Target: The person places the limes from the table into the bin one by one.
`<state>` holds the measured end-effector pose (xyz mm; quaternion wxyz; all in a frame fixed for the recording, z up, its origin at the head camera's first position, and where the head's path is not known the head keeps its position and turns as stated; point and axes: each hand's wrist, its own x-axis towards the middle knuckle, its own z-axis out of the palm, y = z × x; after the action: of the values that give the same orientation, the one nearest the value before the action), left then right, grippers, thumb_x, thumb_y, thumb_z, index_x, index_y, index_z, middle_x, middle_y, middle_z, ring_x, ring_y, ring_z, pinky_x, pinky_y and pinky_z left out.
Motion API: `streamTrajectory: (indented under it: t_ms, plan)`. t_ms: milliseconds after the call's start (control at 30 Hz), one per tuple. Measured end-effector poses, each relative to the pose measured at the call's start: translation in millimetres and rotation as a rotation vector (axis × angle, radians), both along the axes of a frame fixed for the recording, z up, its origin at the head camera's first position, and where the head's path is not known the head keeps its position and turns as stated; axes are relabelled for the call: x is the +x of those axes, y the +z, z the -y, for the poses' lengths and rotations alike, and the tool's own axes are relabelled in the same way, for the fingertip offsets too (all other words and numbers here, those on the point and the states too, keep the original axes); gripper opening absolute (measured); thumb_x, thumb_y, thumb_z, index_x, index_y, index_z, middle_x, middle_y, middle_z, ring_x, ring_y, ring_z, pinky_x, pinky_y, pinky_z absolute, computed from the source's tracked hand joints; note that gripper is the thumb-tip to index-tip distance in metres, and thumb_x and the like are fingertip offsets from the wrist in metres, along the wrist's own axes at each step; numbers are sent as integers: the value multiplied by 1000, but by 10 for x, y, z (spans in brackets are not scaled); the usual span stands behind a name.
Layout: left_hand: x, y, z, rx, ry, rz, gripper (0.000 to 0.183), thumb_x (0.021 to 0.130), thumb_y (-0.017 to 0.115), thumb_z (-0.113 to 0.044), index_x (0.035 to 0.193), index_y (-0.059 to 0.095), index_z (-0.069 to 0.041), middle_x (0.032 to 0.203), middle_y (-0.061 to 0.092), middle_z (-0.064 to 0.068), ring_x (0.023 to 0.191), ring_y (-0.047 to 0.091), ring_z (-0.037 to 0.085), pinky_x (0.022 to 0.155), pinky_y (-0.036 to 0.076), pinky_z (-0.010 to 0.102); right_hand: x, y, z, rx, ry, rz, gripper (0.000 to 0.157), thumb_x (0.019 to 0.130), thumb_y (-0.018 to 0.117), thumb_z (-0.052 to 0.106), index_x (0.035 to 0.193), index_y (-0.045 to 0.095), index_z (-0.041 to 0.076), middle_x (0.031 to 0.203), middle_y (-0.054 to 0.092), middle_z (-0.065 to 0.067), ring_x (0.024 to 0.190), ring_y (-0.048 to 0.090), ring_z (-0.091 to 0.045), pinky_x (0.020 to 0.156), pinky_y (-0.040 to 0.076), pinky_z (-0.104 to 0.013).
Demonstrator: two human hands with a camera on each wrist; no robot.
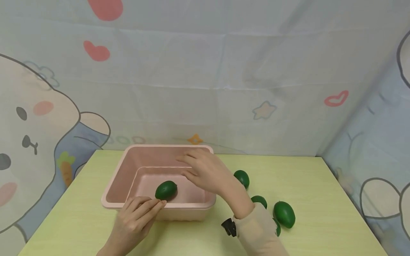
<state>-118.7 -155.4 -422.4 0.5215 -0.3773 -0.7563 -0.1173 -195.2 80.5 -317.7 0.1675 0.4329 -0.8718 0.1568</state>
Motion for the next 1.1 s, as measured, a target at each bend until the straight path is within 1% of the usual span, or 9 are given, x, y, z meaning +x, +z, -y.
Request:
streamTrajectory:
  t_ms: [67,167,367,500,700,833,933,1100]
  plan:
    - [-5,-7,5,1,1,-1,32,101,46,-13,93,76,-6,86,72,3,77,60,20,72,48,32,17,-22,-12,-15,5,-41,38,88,69,22,125,64,13,126,63,-5,117,60,-21,94,53,-33]
    - [-8,-4,4,4,0,-6,31,101,46,-13,93,76,-6,85,72,3,76,60,20,71,48,32,47,-46,-40,-26,2,-72,38,87,71,21,123,64,12,123,64,-5,113,61,-20,92,54,-32]
    - [-6,12,-8,16,-10,-11,31,101,47,-13,93,75,-6,85,72,3,75,60,20,70,48,31,114,-89,-100,-34,-29,-57,37,88,69,24,123,64,13,122,65,-1,111,62,-18,94,53,-33]
    - [-8,14,-14,20,-13,-17,31,101,47,-13,92,76,-6,84,71,3,74,60,20,70,48,31,153,-131,-147,-40,-48,-62,38,89,68,26,124,63,14,122,66,-2,111,63,-19,93,53,-34]
    - [-4,10,-14,19,-14,-14,31,101,47,-14,92,76,-6,85,72,3,75,60,20,70,48,32,206,-200,-214,-84,-54,-75,39,88,70,25,125,63,15,121,66,1,107,63,-17,89,53,-33]
    - [-7,11,-16,21,-15,-12,31,101,47,-14,93,75,-6,85,72,3,75,60,20,70,48,32,241,-247,-263,-114,-58,-90,41,86,71,24,126,62,14,122,66,0,110,62,-17,92,52,-35]
    - [-14,12,-18,24,-18,-19,30,101,47,-13,92,75,-6,84,72,3,75,60,20,70,48,32,269,-276,-311,-142,-74,-88,43,85,72,22,127,62,17,122,65,0,113,61,-18,94,52,-36]
    - [-13,11,-16,24,-19,-28,30,101,47,-13,92,75,-6,84,72,3,74,60,20,69,48,32,311,-326,-393,-182,-95,-69,46,85,72,21,129,60,22,123,64,2,114,60,-16,94,52,-35]
